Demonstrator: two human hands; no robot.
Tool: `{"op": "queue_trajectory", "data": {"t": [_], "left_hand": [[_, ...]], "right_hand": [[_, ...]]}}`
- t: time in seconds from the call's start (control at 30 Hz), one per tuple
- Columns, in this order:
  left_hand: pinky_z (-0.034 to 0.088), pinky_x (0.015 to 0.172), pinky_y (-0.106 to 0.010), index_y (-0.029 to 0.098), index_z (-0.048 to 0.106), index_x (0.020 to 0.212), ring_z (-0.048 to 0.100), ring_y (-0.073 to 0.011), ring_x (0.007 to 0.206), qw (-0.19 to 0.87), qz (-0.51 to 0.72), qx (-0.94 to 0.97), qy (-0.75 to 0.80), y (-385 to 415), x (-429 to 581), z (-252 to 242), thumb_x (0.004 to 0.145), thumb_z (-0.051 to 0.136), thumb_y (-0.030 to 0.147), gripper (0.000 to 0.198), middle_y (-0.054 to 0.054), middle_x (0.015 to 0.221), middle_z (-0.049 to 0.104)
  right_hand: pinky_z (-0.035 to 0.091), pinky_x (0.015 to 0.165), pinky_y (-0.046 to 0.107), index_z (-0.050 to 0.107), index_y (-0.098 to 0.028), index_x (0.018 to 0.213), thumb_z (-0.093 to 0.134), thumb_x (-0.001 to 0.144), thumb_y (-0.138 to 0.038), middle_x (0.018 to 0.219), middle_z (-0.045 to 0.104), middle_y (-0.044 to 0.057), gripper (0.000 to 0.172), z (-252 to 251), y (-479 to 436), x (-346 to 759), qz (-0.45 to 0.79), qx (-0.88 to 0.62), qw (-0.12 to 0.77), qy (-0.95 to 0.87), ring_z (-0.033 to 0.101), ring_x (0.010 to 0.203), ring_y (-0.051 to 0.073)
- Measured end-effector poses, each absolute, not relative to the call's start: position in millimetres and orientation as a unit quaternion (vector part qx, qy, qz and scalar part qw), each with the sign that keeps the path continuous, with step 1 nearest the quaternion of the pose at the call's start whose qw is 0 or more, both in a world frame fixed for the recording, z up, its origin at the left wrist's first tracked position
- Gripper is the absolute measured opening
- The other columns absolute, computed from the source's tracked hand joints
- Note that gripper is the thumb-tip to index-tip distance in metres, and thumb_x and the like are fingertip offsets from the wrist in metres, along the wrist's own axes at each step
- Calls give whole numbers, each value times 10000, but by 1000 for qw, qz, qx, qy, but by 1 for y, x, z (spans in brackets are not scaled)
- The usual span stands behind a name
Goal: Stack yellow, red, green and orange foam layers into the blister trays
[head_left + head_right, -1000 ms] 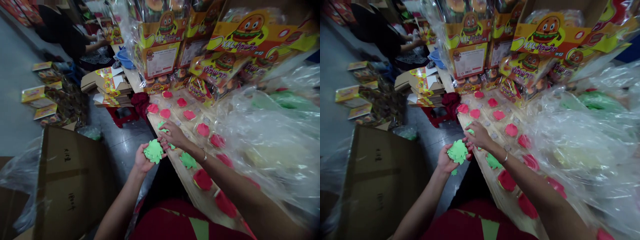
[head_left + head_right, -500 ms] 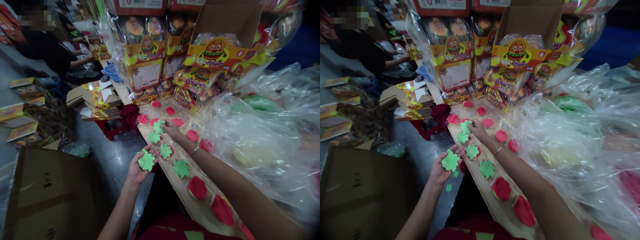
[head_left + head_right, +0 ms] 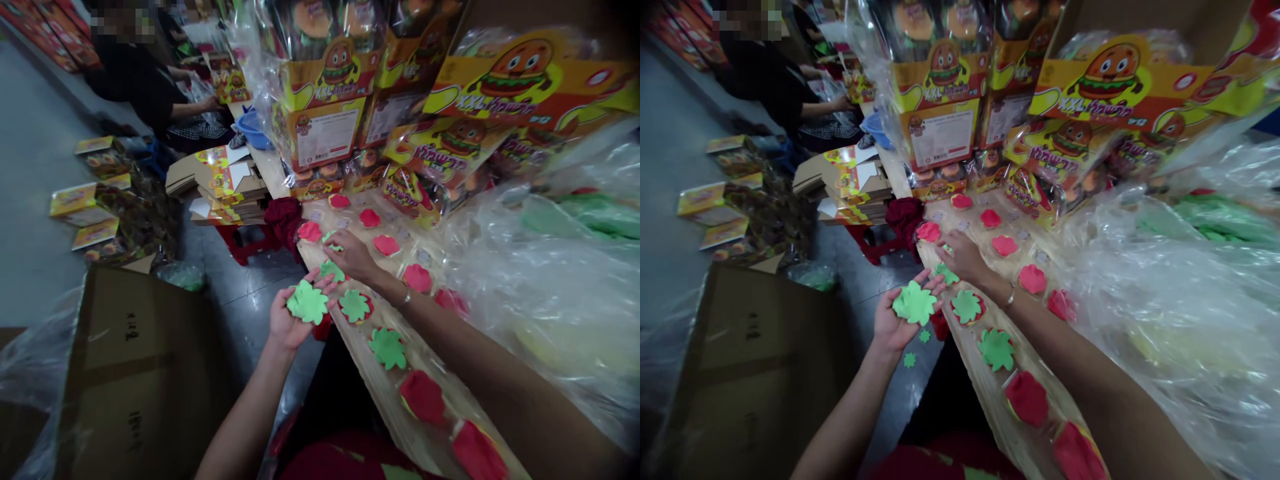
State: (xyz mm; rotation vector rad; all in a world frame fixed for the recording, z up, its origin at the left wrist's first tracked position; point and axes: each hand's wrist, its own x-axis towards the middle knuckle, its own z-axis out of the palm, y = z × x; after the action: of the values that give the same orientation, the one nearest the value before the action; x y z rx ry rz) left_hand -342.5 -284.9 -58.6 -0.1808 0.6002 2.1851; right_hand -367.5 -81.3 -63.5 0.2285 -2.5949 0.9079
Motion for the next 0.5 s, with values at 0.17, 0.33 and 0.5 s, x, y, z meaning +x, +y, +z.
{"op": "queue_trajectory", "data": {"t": [0.17,0.33,0.5], "left_hand": [[483,932,-450,107,668,1030,669,-273,925,405,877,-100,238,-270,-350,-58,753,487,248,360,-107,908,714],[515,853,-325,142,617,1176,671,-196,875,353,902,-116,219,-273,-355,-61,691,481,147,504,-72,943,715],[521,882,-365,188,514,1345,673,-214,949,346,909,-103,209,-283,-364,-65,732,449,154,617,-74,1065,709]], "right_hand": [[380,978,401,670,-198,966,752,759,-360,1155,583,91,275,-45,-110,-334,355,202,136,-903,487,1139,257],[411,843,343,621,-193,997,671,838,-271,931,625,43,185,-41,-128,-334,372,153,132,-906,545,894,194],[394,837,363,610,-191,897,658,844,-263,854,609,46,101,-40,-142,-331,339,123,119,-925,518,874,210]]}}
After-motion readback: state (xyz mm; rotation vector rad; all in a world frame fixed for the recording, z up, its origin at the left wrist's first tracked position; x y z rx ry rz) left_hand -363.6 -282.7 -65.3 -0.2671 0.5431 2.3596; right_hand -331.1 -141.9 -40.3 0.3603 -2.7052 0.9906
